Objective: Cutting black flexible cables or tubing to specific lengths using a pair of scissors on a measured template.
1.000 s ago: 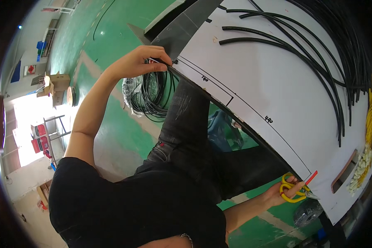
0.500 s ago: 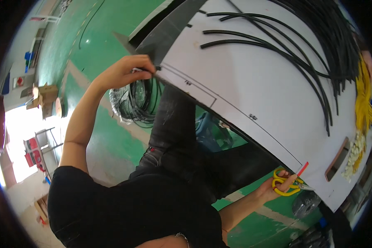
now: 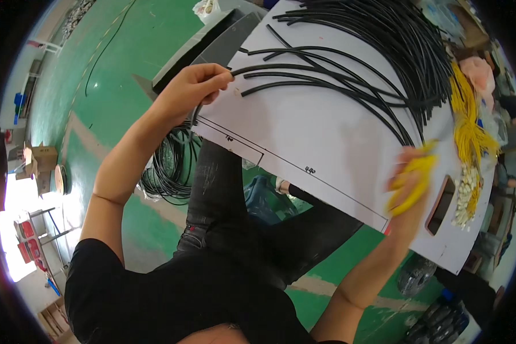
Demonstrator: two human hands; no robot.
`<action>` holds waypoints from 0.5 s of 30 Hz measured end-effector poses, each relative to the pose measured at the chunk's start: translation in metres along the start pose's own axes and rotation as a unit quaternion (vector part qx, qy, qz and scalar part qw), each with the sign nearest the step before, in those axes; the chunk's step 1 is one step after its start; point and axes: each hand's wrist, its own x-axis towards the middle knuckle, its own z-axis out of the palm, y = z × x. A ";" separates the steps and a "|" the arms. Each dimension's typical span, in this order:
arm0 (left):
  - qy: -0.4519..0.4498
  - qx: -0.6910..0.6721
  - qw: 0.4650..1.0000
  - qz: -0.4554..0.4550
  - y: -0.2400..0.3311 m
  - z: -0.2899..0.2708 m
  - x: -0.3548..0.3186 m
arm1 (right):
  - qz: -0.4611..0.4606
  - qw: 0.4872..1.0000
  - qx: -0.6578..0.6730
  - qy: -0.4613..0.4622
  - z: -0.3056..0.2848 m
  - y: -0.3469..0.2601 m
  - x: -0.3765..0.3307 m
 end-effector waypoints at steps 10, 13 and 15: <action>-0.028 -0.044 0.998 0.042 0.020 0.008 -0.016 | 0.098 0.923 0.056 -0.367 0.131 -0.020 -0.019; -0.037 -0.053 0.996 0.067 0.022 0.009 -0.019 | 0.073 0.935 0.055 -0.342 0.144 -0.024 -0.014; -0.036 -0.053 0.995 0.077 0.022 0.009 -0.021 | 0.053 0.940 0.050 -0.333 0.151 -0.022 -0.011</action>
